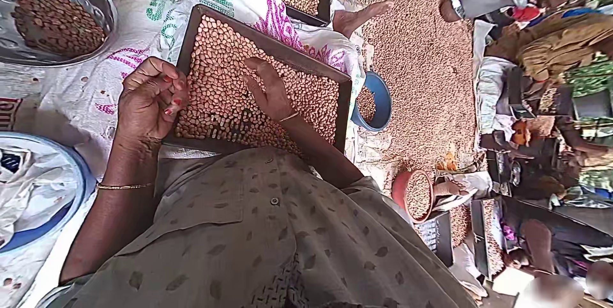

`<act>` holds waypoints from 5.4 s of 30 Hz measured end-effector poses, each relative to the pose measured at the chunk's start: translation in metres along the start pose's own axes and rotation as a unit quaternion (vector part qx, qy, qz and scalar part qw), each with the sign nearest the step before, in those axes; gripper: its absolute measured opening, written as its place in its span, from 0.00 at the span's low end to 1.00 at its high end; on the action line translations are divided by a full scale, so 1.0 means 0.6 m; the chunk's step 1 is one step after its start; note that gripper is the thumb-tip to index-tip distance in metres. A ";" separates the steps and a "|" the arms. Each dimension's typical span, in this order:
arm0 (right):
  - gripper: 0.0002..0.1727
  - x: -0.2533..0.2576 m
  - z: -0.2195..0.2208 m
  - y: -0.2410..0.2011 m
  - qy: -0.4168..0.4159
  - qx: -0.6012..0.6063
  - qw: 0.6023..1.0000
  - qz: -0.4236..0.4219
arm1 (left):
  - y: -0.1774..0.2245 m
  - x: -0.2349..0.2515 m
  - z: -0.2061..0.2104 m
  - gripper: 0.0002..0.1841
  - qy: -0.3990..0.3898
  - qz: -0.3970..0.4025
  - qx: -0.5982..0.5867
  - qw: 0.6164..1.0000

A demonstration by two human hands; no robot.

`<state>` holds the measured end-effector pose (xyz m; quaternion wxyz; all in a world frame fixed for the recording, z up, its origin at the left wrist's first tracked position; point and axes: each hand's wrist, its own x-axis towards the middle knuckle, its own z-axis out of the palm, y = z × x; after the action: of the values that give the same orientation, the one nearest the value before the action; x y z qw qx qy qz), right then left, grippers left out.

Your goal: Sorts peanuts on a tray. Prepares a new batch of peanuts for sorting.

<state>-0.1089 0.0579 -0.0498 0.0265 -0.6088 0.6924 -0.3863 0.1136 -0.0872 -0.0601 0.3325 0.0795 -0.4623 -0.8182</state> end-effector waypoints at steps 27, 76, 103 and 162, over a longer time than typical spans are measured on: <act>0.13 0.066 -0.010 -0.005 -0.096 -0.104 0.985 0.095 | 0.004 -0.020 0.021 0.15 0.051 -0.015 0.033 0.998; 0.15 0.008 0.010 -0.081 -0.256 0.069 0.964 -0.021 | 0.003 0.004 0.000 0.16 0.154 0.026 -0.097 0.983; 0.11 0.023 -0.096 0.041 -0.229 -0.278 0.897 0.257 | -0.011 0.005 0.020 0.11 0.012 0.081 0.249 0.965; 0.08 0.058 0.043 -0.078 -0.045 0.183 0.981 0.056 | -0.003 0.007 0.024 0.20 0.051 0.034 0.182 0.981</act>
<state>-0.0662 0.0168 -0.0265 0.1897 -0.5709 0.6410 -0.4766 0.1033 -0.0787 -0.0530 0.3633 0.1645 -0.5883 -0.7034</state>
